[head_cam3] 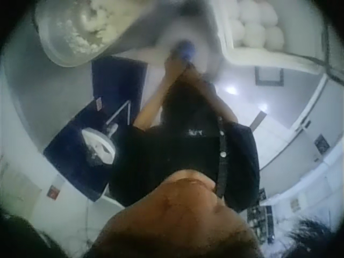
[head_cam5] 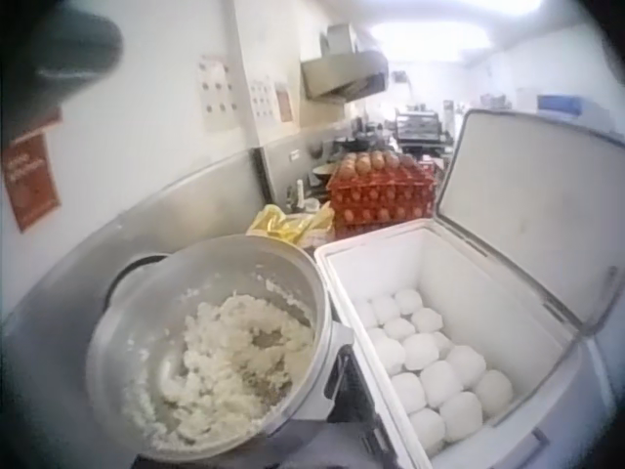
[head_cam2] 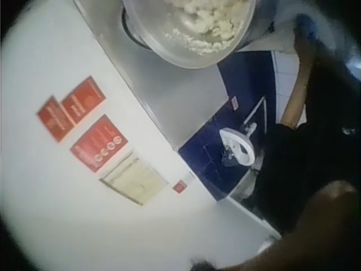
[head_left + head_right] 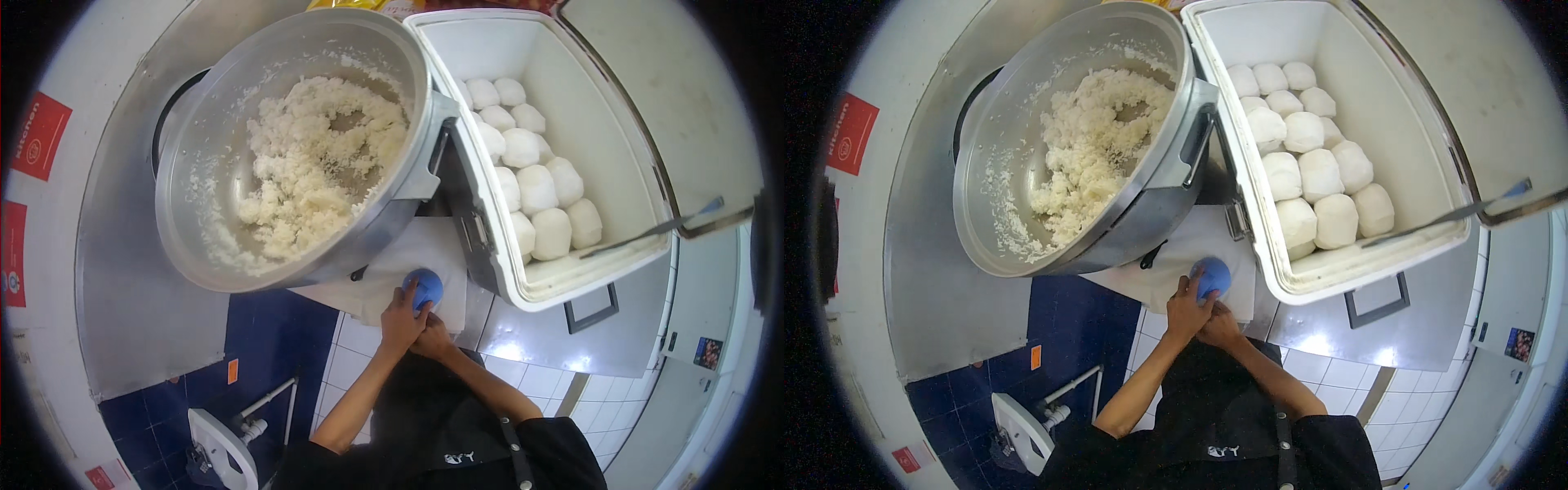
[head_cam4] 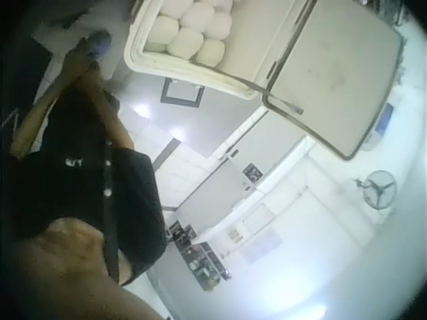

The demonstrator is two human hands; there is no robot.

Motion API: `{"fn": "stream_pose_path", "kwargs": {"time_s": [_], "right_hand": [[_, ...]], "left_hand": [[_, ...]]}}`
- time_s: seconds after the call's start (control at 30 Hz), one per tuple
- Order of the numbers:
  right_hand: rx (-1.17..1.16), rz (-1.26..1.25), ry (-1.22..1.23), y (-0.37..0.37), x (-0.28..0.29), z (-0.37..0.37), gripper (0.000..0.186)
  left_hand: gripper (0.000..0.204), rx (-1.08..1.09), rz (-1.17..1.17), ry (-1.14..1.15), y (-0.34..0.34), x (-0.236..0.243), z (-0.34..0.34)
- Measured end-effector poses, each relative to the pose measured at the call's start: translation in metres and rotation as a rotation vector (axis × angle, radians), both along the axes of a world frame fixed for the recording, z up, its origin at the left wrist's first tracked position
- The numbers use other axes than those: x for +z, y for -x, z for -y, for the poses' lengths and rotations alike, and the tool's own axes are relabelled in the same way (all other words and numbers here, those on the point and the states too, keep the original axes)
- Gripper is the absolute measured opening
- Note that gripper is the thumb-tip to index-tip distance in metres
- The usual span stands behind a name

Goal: The person scoops cooked rice from a large metal pot using a blue scoop, transfers it onto pieces of white paper, and wraps the rice into balls before placing them into a white cooler.

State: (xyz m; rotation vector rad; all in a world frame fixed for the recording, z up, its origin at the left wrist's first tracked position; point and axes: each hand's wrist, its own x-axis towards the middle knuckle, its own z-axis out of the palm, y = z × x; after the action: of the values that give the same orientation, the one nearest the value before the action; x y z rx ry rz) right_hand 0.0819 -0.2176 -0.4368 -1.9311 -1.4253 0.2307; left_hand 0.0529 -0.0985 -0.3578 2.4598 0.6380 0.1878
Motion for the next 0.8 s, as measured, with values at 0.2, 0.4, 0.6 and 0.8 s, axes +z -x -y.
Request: {"fn": "stream_pose_path", "kwargs": {"time_s": [0.2, 0.4, 0.6, 0.8], "right_hand": [[-0.042, -0.111, 0.115, -0.001, 0.011, -0.004, 0.029], [-0.051, -0.132, 0.123, 0.0, -0.001, -0.006, 0.027], [-0.023, -0.137, 0.125, 0.0, -0.001, -0.007, 0.025], [-0.05, -0.138, 0.114, -0.001, 0.007, -0.011, 0.023]], "left_hand": [[0.063, 0.047, -0.045, 0.029, -0.008, -0.015, -0.005], [0.054, 0.066, -0.066, 0.013, -0.024, -0.014, -0.011], [0.06, 0.049, -0.079, -0.023, -0.03, -0.014, -0.015], [0.061, 0.088, 0.014, -0.103, -0.034, -0.018, -0.015]]}}
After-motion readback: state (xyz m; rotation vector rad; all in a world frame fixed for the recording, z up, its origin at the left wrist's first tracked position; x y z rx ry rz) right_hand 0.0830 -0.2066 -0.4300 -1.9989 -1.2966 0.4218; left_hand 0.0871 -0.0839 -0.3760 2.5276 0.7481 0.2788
